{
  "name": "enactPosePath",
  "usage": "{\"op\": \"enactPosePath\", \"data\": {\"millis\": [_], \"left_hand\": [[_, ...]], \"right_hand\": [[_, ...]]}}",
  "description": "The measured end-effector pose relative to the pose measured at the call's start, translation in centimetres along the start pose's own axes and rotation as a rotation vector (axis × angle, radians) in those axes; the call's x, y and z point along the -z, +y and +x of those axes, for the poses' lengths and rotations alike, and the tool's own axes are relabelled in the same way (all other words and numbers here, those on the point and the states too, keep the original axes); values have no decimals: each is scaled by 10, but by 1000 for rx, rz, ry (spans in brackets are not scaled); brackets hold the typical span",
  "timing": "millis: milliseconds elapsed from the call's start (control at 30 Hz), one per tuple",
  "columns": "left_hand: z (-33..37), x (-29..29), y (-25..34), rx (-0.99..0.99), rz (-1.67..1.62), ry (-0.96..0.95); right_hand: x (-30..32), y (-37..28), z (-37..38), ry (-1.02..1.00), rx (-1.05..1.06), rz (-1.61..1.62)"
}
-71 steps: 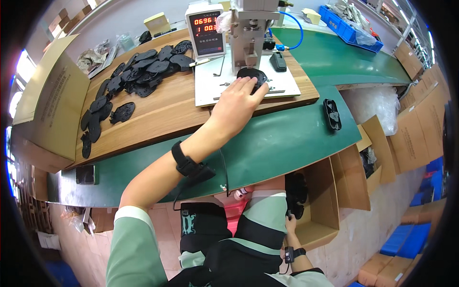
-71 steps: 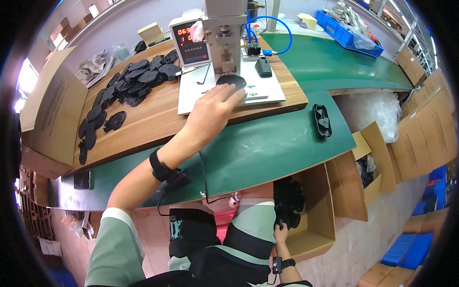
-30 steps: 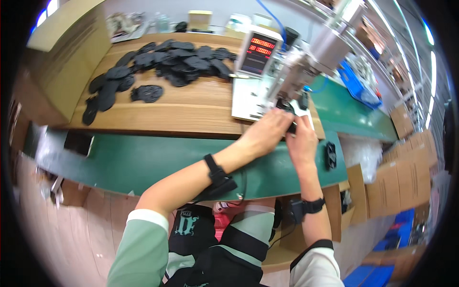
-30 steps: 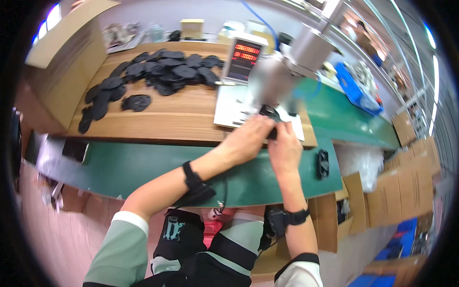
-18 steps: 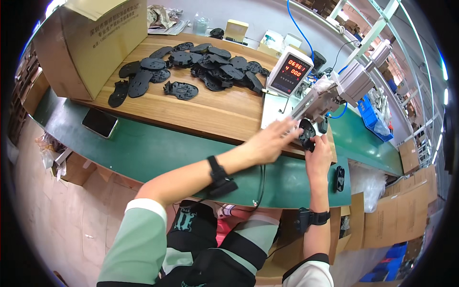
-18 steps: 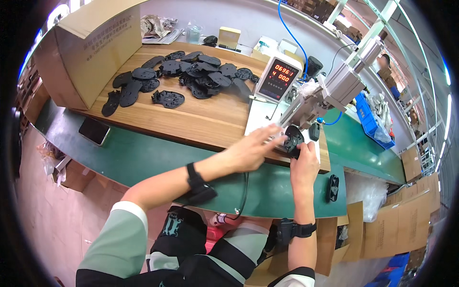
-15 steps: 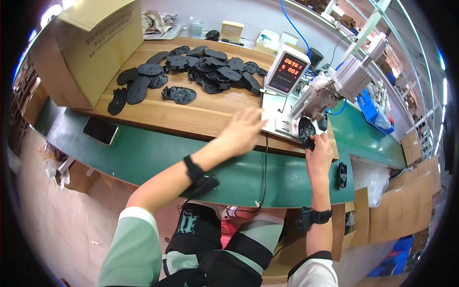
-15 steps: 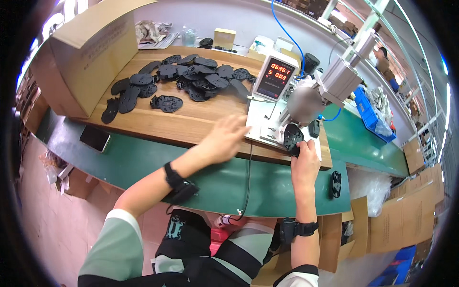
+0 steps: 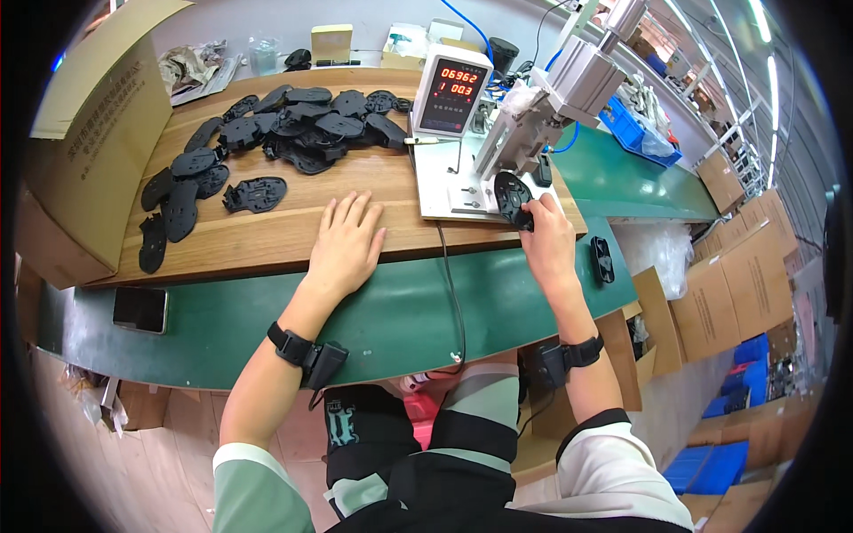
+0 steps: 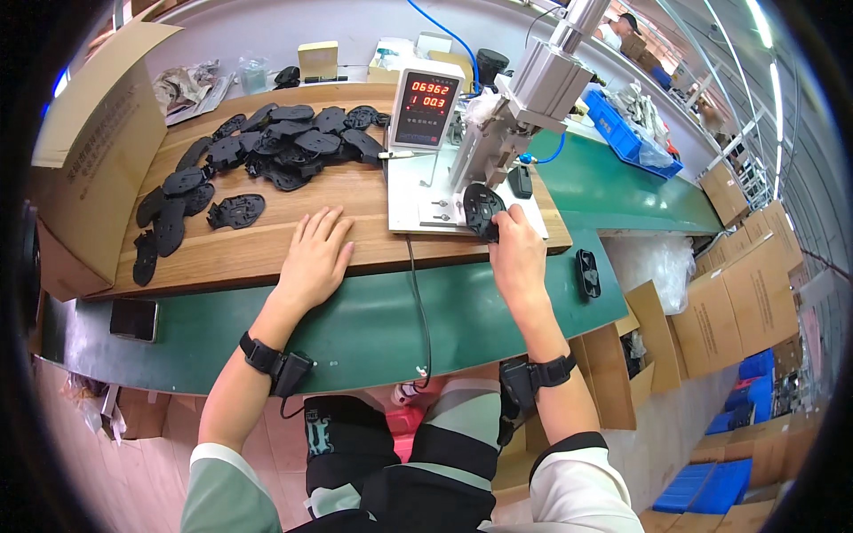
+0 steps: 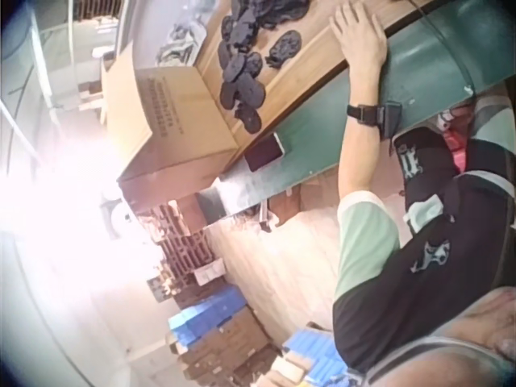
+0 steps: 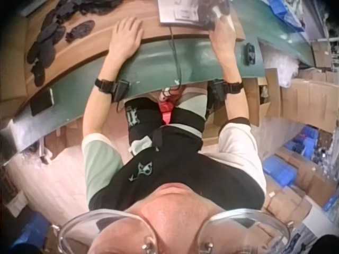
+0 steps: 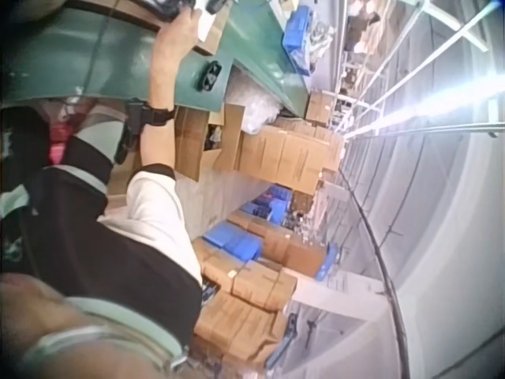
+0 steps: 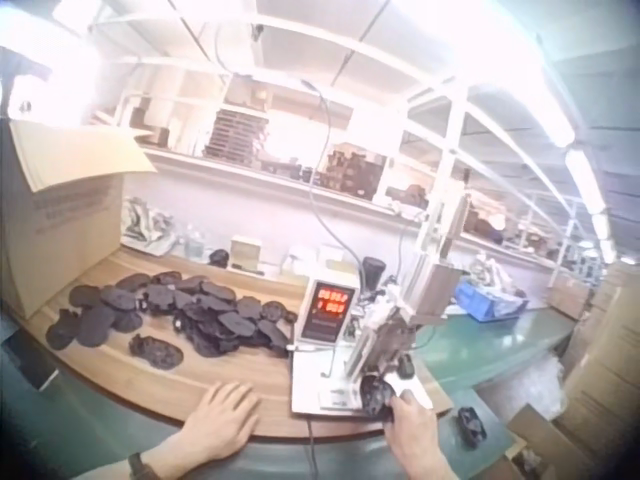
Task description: Manually assembling small black plastic components by placing them into a pneumatic press jig for joining.
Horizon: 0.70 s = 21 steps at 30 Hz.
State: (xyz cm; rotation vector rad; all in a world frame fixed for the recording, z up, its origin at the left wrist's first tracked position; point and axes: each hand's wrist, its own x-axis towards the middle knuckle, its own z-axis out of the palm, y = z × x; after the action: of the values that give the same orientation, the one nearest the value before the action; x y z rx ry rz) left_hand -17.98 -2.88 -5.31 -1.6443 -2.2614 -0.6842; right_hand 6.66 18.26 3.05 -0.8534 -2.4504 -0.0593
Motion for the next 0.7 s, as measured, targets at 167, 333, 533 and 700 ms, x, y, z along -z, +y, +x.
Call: {"op": "enactPosePath", "data": {"millis": [167, 333, 533, 700], "left_hand": [[-4, 0, 3, -7, -4, -2], [-2, -8, -3, -17, -8, -29], [1, 3, -5, -70, 35, -27], [1, -3, -8, -19, 75, -25]], "right_hand": [[5, 9, -1, -12, -4, 3], [41, 19, -12, 163, -29, 233], [110, 24, -151, 343, 110, 233], [32, 52, -335, 280, -615, 398]]}}
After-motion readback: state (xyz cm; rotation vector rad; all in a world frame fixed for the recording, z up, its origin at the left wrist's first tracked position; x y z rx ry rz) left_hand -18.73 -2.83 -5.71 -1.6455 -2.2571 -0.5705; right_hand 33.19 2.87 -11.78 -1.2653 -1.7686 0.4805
